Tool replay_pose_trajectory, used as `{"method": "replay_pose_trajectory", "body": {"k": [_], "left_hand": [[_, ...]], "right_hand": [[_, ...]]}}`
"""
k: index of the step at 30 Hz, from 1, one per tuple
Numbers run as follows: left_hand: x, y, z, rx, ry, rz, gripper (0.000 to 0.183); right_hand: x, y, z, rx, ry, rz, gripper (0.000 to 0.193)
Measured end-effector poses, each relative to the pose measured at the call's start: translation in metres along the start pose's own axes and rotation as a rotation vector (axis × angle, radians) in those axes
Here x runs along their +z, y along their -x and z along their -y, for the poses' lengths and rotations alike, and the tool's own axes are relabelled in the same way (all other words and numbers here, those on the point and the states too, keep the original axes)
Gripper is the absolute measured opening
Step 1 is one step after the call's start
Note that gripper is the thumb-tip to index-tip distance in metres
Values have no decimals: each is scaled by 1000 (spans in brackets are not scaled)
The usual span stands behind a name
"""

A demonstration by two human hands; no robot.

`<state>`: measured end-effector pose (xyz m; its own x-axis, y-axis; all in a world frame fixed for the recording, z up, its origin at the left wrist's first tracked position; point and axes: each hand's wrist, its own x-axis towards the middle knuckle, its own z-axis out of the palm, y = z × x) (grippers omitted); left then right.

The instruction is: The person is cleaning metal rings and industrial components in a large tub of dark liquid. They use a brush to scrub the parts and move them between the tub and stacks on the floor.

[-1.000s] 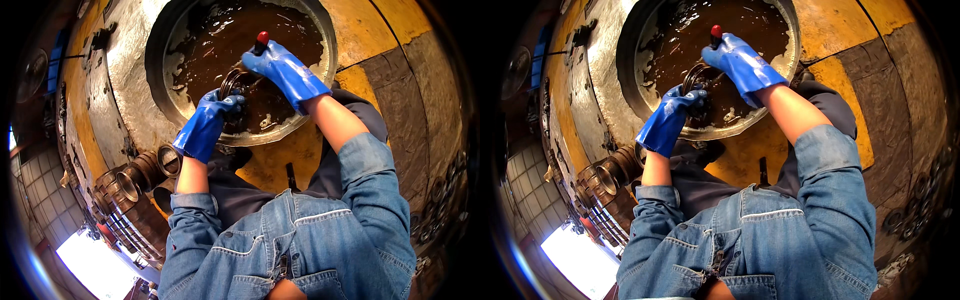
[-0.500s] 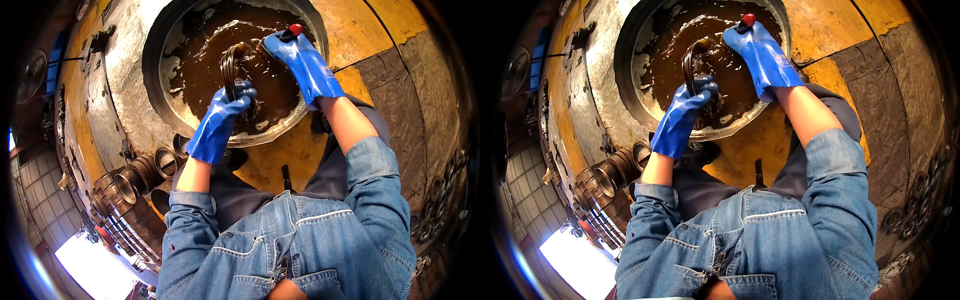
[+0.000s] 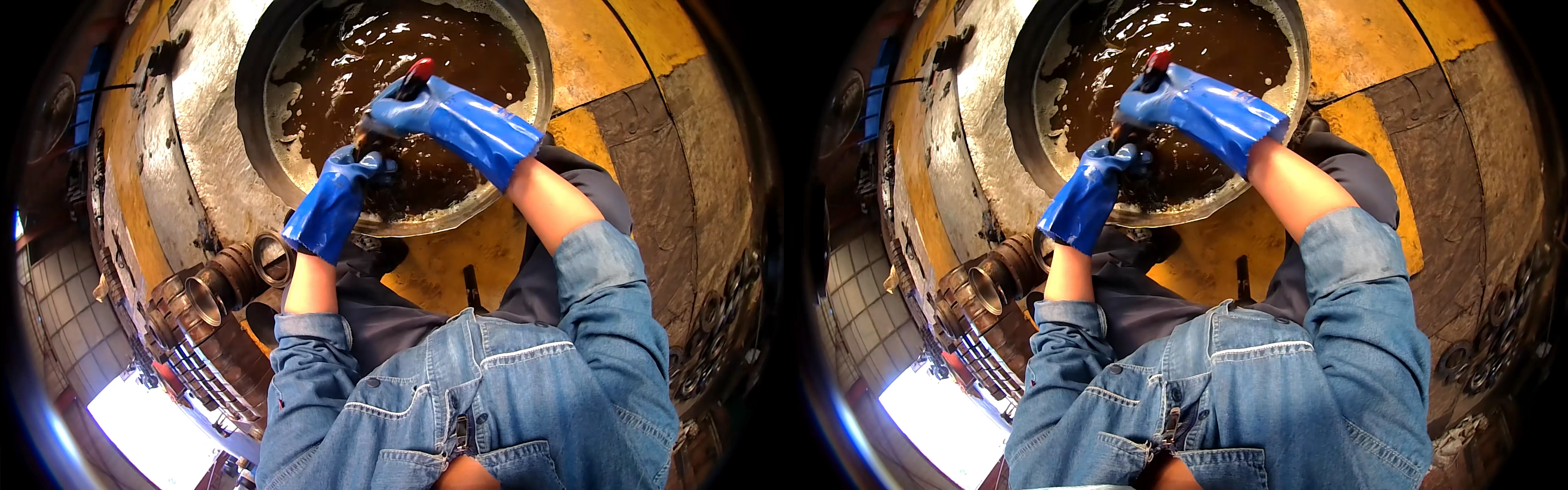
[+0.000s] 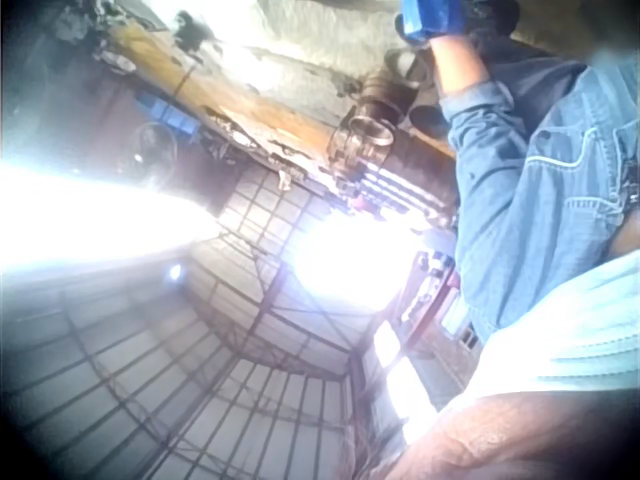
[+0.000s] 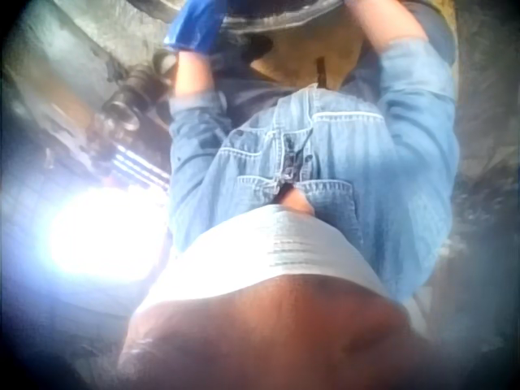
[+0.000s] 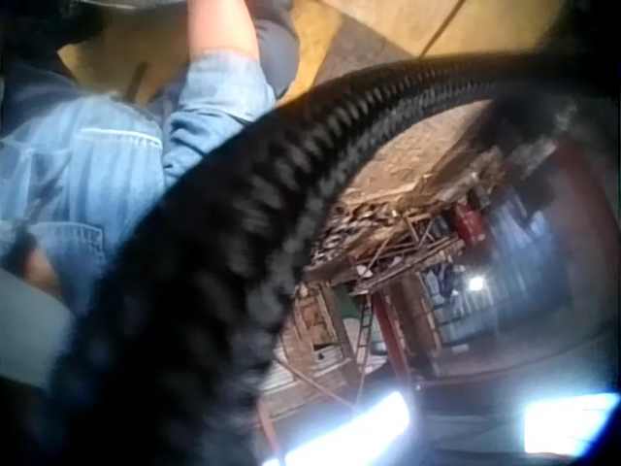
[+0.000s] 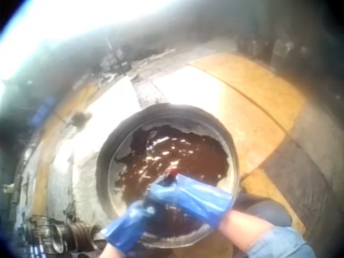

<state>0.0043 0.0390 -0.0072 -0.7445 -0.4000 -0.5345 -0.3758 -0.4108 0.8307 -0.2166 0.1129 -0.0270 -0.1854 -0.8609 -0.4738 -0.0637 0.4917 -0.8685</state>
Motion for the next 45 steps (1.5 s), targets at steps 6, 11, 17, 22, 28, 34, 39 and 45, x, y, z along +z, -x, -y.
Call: {"method": "replay_pose_trajectory", "body": {"k": [6, 11, 17, 22, 28, 34, 39, 45], "left_hand": [[-8, -20, 12, -88, -7, -30, 21], [-4, 2, 2, -10, -7, -26, 22], [-5, -6, -1, -92, -34, 8, 24], [0, -20, -1, -278, -114, 21, 31], [14, -31, 11, -109, 100, 72, 34], [16, -22, 16, -15, 80, 208, 50], [5, -34, 13, -173, 178, -56, 42], [-9, -21, 16, -28, 90, -50, 26]], "right_hand": [[-25, -8, -29, 93, -43, -193, 24], [15, 0, 12, 56, -23, 28, 26], [-10, 11, -18, 140, 45, -276, 29], [-20, 32, -20, 243, -17, -383, 44], [-30, 103, 9, -195, -223, -530, 42], [-44, 90, -10, -72, -177, -647, 40], [-34, 64, -17, -4, -167, -548, 32], [12, 2, -13, -65, -160, -146, 27]]}}
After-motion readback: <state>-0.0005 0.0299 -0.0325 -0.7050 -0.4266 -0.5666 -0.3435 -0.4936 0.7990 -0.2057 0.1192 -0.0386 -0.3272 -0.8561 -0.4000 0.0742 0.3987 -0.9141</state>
